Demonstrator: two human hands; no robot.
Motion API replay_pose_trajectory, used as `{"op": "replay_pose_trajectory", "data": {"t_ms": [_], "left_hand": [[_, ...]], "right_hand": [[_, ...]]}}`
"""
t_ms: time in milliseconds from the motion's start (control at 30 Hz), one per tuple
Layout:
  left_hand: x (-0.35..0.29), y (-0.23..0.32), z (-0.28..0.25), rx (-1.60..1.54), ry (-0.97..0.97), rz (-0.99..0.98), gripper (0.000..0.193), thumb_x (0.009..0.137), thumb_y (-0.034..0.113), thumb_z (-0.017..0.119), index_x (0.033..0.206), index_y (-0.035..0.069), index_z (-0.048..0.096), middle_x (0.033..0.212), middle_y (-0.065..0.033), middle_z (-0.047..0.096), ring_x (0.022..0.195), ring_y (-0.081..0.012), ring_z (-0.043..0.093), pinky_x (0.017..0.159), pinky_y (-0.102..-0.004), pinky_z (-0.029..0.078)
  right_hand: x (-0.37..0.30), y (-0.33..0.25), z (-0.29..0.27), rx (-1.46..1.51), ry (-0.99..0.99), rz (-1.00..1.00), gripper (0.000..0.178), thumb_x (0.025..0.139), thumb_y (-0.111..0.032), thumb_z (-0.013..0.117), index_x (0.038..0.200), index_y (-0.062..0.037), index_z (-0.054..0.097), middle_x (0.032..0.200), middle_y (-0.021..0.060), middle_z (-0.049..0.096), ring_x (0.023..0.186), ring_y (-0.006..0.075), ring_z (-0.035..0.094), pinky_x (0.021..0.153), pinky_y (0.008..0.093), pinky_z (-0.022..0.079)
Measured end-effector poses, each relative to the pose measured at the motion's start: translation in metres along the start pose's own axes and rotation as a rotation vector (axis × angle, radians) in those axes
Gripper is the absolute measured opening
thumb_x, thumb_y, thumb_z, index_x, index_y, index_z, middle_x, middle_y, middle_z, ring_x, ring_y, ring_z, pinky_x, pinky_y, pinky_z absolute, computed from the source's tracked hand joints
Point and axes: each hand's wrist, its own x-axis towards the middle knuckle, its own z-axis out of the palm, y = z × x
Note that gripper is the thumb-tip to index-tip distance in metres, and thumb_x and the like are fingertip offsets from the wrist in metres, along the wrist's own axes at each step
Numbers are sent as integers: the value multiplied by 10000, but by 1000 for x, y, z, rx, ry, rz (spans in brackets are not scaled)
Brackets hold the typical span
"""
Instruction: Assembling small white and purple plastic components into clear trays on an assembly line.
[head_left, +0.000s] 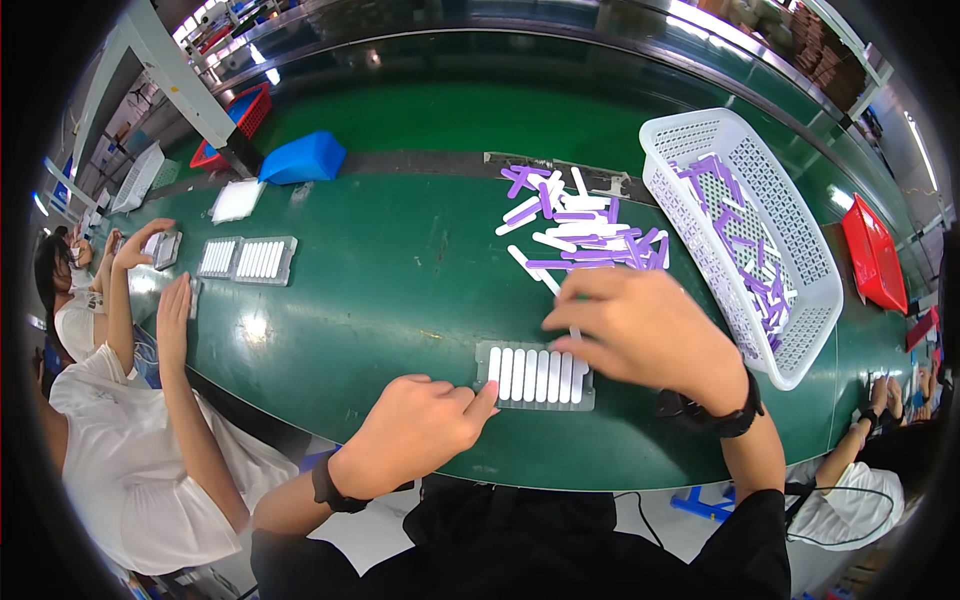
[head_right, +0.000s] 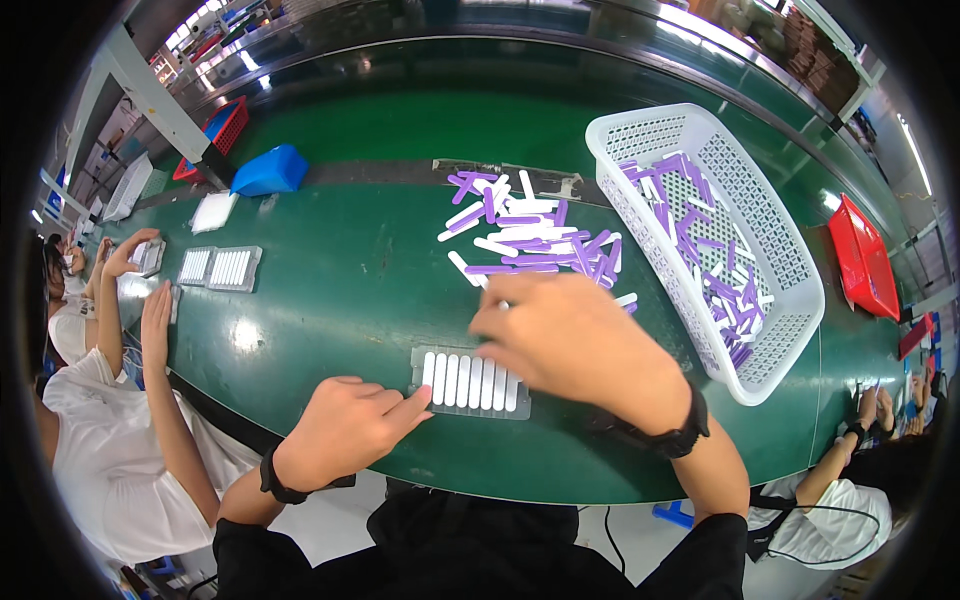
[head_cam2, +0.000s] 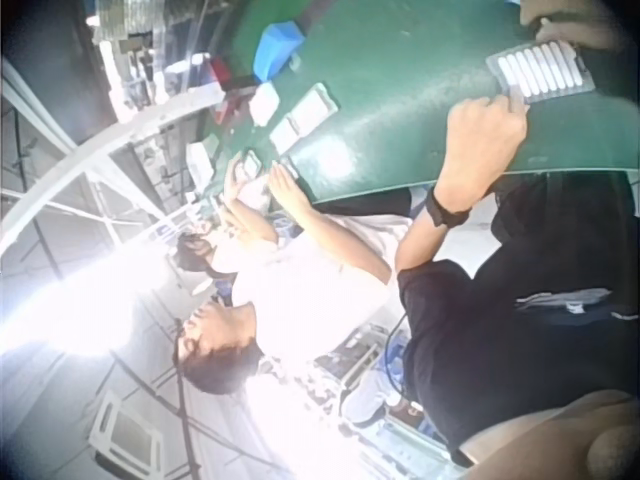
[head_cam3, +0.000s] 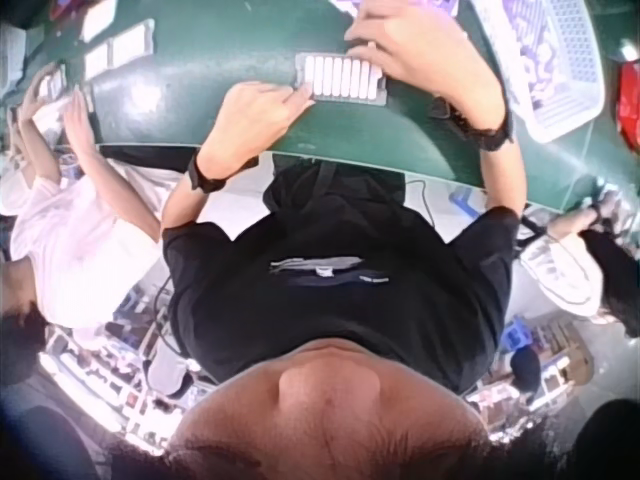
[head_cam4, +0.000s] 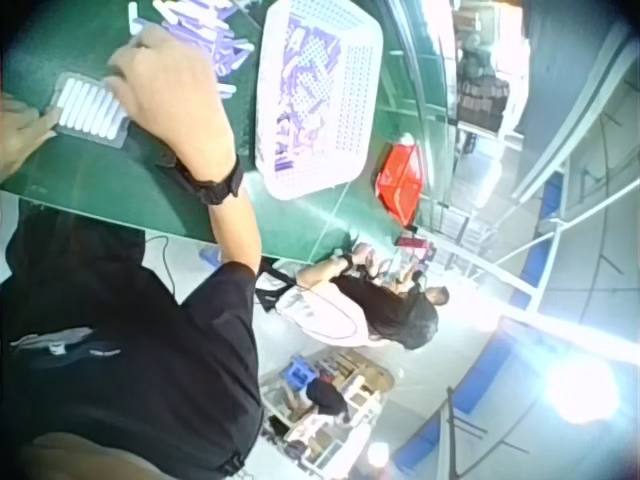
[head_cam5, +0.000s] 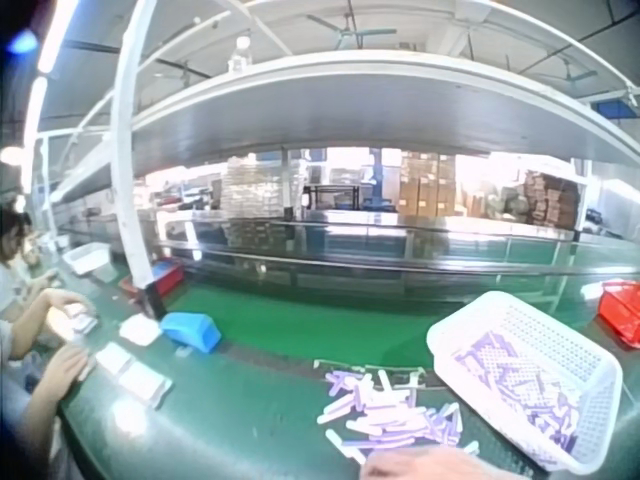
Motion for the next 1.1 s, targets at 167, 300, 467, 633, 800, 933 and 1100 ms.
{"op": "replay_pose_trajectory", "data": {"t_ms": [167,300,467,633,800,933,1100], "left_hand": [[2,-3,-4,-82,6,-34,407,936,208,697,1311,52,675,618,31,557,558,-136,600,534,-286,468],[-4,-8,8,-130,-5,-5,452,891,191,765,1322,92,671,617,10,556,518,-150,562,500,-309,459],[-3,-11,2,-130,11,41,429,832,114,750,1260,108,714,614,6,506,515,-145,545,490,-305,451],[-4,-18,-3,-206,40,75,369,840,130,713,1209,115,729,664,24,540,599,-138,596,538,-284,474],[-23,-31,-14,-209,242,-264,416,892,282,778,1258,94,715,604,-17,563,510,-189,571,502,-324,446],[-71,-60,-10,76,179,-791,589,906,383,780,1345,15,640,564,-101,587,481,-284,585,498,-381,452],[-100,-25,5,-115,290,-821,584,919,298,781,1345,-61,606,703,-180,654,571,-331,655,533,-403,497]], "right_hand": [[-34,7,-3,106,-62,15,242,852,-258,793,1064,-141,792,1152,53,632,835,232,685,710,359,570],[-66,18,4,-77,11,187,497,818,-340,837,1271,-172,723,1326,103,551,870,232,648,729,373,571],[-70,11,9,-5,107,204,660,798,-356,846,1385,-128,644,1229,117,617,905,273,653,774,379,566],[-50,-7,29,8,69,-21,815,746,-372,865,1427,-35,570,1220,109,636,1030,316,610,916,409,525],[-27,-12,38,88,170,25,775,690,-268,892,1362,-24,591,1151,106,660,989,311,596,856,408,521],[22,-11,49,33,287,75,725,675,-234,881,1300,-3,596,1058,149,650,966,331,579,868,422,507],[119,-4,90,-4,280,25,684,707,-304,886,1270,-45,596,1094,142,676,998,325,605,876,422,511]]}}
